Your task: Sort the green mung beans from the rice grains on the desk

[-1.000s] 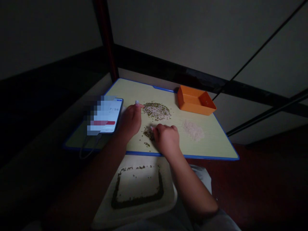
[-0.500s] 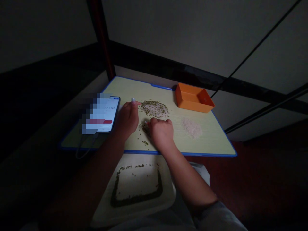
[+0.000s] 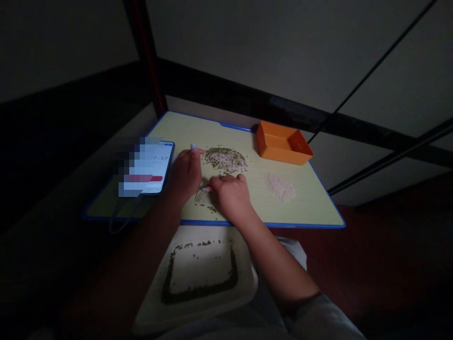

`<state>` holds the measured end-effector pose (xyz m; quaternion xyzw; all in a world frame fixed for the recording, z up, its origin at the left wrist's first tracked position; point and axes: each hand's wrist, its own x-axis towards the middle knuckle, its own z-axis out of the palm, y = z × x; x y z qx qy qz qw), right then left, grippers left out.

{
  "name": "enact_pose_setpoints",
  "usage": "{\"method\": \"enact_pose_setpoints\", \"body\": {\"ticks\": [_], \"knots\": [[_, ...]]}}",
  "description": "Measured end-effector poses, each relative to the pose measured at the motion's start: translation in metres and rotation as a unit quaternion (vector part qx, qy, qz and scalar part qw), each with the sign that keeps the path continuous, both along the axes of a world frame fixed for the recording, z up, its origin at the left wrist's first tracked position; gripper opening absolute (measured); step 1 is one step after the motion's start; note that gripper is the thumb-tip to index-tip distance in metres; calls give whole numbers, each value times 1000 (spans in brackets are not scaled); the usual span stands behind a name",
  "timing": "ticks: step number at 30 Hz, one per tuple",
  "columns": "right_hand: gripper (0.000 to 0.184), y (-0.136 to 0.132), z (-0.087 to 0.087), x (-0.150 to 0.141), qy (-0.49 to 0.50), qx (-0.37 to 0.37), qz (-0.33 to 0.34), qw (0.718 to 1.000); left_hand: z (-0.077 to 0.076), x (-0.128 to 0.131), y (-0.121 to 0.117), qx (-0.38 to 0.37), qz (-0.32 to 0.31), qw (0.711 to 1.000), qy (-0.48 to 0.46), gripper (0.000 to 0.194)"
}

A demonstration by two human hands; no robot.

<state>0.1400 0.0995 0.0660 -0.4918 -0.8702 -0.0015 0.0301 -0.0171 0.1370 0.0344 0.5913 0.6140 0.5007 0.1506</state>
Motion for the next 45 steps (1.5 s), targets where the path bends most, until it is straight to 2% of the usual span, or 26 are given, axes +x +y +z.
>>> {"method": "enact_pose_setpoints", "body": {"ticks": [12, 23, 33, 39, 45], "knots": [[31, -16, -5, 11, 29, 9, 14, 999, -1, -1, -1, 5, 0, 1000, 12, 77], [29, -29, -7, 23, 43, -24, 11, 999, 3, 0, -3, -10, 4, 1000, 8, 81], [32, -31, -6, 30, 91, -51, 43, 994, 3, 0, -4, -13, 6, 1000, 4, 83], [30, -19, -2, 19, 81, -21, 13, 996, -2, -1, 0, -1, 13, 1000, -8, 84], [29, -11, 3, -5, 44, -15, 36, 998, -3, -1, 0, 2, 14, 1000, -11, 86]]}}
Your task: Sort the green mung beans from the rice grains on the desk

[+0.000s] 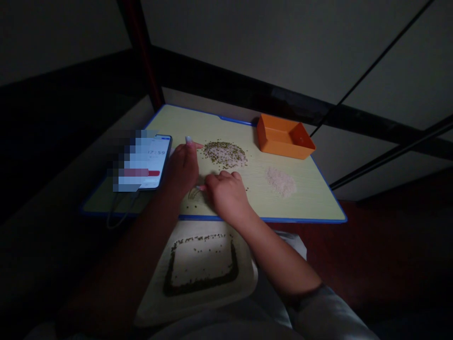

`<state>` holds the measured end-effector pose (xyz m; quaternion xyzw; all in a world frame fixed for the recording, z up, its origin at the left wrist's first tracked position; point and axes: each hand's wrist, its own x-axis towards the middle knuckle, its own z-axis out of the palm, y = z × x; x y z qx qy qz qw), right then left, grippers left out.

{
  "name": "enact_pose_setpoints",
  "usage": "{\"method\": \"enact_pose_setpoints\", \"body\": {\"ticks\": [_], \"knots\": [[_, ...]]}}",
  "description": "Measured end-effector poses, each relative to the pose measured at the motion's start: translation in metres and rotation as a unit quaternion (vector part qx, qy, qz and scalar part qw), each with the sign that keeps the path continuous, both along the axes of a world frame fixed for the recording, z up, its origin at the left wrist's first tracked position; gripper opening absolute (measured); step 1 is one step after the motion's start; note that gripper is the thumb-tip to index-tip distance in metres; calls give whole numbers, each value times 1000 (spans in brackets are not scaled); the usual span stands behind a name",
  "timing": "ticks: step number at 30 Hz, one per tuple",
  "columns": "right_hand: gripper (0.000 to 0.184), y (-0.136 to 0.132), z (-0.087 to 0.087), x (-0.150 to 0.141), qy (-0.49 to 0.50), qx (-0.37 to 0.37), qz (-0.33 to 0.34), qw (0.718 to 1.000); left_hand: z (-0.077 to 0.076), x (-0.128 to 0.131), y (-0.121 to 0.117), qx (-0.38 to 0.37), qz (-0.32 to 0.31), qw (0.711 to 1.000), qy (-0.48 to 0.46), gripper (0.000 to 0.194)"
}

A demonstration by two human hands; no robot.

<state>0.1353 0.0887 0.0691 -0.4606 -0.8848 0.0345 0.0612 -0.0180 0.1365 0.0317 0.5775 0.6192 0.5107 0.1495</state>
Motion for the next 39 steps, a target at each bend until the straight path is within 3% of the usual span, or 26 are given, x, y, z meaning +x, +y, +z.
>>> {"method": "enact_pose_setpoints", "body": {"ticks": [10, 23, 28, 33, 39], "knots": [[35, 2, 3, -3, 11, -49, 85, 995, 8, 3, -4, -29, -7, 1000, 6, 90], [27, -7, 2, 15, 42, -82, 85, 992, 5, 1, -3, -23, -14, 1000, 7, 79], [26, -4, -4, 61, 127, -52, -7, 991, 3, -2, -5, -24, -13, 999, 30, 74], [28, -2, -24, 112, 234, 10, -128, 964, 1, -4, -6, -9, -22, 998, 64, 65], [31, -11, -45, 125, 323, 79, -200, 922, -1, 2, -3, 0, -13, 992, 122, 48]]}}
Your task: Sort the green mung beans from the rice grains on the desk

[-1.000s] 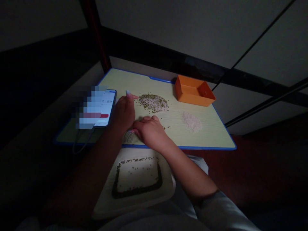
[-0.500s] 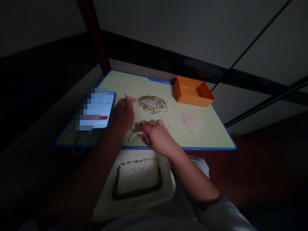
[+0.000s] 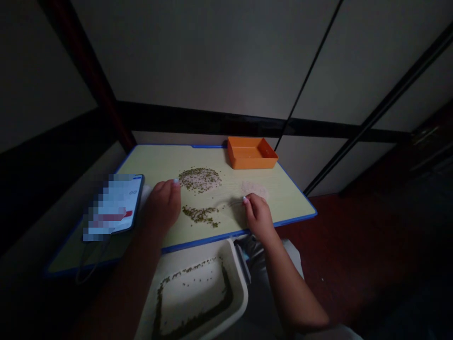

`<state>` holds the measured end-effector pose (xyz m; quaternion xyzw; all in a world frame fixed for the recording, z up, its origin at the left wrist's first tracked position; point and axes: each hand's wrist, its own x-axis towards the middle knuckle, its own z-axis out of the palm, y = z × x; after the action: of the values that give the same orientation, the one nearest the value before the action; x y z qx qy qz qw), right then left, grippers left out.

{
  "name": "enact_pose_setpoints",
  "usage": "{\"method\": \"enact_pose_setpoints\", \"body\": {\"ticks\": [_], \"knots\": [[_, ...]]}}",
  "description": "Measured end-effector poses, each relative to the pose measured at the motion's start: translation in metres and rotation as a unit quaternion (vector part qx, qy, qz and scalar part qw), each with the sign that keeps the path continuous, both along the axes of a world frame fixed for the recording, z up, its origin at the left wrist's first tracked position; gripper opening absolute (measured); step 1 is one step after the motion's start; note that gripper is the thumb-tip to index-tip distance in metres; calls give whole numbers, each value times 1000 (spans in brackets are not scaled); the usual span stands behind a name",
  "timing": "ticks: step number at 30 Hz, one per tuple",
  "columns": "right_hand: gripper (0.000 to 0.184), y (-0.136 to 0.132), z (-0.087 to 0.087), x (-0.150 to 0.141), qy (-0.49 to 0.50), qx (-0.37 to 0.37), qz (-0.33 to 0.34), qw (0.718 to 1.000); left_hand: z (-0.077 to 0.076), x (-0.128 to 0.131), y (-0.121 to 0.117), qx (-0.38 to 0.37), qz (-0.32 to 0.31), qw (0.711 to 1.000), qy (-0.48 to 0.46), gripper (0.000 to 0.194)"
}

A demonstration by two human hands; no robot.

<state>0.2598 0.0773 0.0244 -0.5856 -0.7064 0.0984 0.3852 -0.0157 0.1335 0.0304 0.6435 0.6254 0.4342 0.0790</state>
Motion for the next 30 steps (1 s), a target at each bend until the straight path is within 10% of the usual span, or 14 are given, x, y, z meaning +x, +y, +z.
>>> {"method": "enact_pose_setpoints", "body": {"ticks": [30], "knots": [[25, -16, 28, -21, -149, -185, -25, 971, 0, -3, 3, -89, 18, 992, 88, 57]]}}
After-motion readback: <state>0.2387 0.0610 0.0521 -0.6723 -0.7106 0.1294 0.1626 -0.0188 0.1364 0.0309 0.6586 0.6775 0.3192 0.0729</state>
